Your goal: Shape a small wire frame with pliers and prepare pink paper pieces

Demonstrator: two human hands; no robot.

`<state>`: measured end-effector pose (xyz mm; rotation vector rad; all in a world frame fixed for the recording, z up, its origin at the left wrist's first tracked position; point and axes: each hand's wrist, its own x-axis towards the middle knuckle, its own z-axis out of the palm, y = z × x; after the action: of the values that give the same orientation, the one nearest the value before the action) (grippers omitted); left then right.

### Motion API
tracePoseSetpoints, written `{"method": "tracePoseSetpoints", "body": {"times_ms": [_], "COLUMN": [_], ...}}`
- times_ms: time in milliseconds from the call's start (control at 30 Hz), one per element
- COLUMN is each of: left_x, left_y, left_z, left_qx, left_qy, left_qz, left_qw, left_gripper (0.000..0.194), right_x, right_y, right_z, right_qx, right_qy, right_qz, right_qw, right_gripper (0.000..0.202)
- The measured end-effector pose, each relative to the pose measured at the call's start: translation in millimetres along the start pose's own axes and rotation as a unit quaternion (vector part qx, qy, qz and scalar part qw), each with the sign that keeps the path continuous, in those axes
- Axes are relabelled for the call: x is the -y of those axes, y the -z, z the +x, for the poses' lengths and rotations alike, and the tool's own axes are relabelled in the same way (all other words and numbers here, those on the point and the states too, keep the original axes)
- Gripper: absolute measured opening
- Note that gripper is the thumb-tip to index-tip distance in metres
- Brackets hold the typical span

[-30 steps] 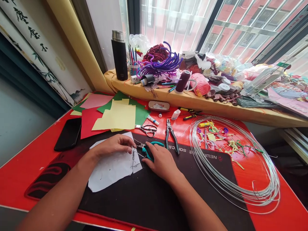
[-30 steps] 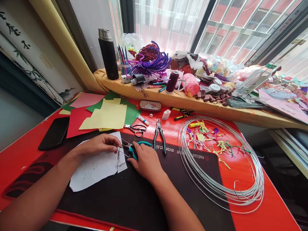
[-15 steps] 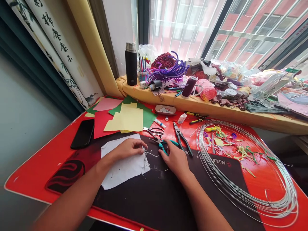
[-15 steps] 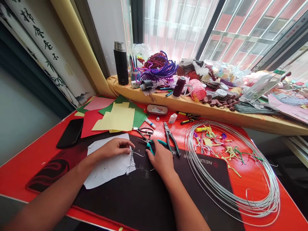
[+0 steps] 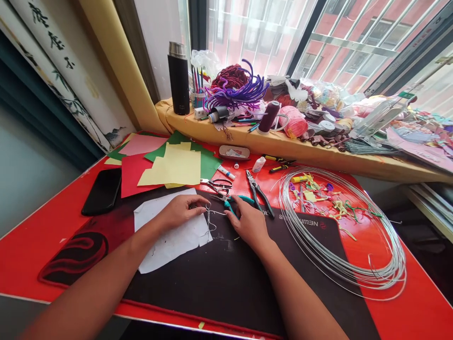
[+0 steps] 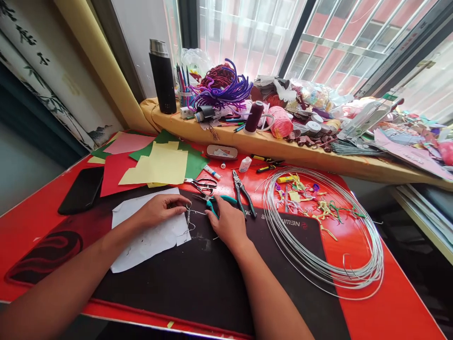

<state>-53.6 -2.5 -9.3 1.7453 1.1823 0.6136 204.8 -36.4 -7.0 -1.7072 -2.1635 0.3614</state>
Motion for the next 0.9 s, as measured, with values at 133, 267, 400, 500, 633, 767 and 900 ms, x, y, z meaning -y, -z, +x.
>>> {"method": "tracePoseSetpoints", "body": {"times_ms": [133, 267, 400, 500, 633, 767, 900], "left_x": [2.1, 0.1, -3.9, -4.8, -2.2, -0.5, 1.6], "left_y": [-0.8, -2.2, -3.2, -3.5, -4.1, -4.3, -2.4], "left_z": [0.3, 0.4, 0.8, 1.2, 2.8, 4.0, 4.7], "left_qx": [0.005, -0.017, -0.029, -0.027, -0.032, -0.022, -0.025], "left_qy": [0.005, 0.008, -0.015, -0.037, -0.038, -0.031, -0.020], "left_qz": [-0.002, 0.015, 0.042, 0.045, 0.048, 0.037, 0.041], "left_qw": [1.000, 1.000, 0.999, 0.998, 0.998, 0.999, 0.999], "left_gripper": [0.036, 0.034, 0.033, 0.032, 0.034, 0.037, 0.039], "right_x": [-0.9, -2.0, -2.5, -1.8, -2.7, -5.8, -7.4], "right_y": [-0.3, -0.8, -2.0, -1.8, -1.8, -2.4, -1.7], "right_z": [-0.3, -0.6, -0.6, -0.9, -0.4, 0.9, 1.7], "right_qx": [0.007, 0.012, 0.008, 0.006, 0.002, -0.003, -0.008], "right_qy": [-0.006, -0.003, -0.004, -0.003, 0.001, -0.004, -0.007], "right_qz": [0.002, 0.009, 0.006, 0.002, 0.011, 0.023, 0.047], "right_qw": [1.000, 1.000, 1.000, 1.000, 1.000, 1.000, 0.999], "right_gripper": [0.055, 0.058, 0.058, 0.058, 0.058, 0.054, 0.047]}}
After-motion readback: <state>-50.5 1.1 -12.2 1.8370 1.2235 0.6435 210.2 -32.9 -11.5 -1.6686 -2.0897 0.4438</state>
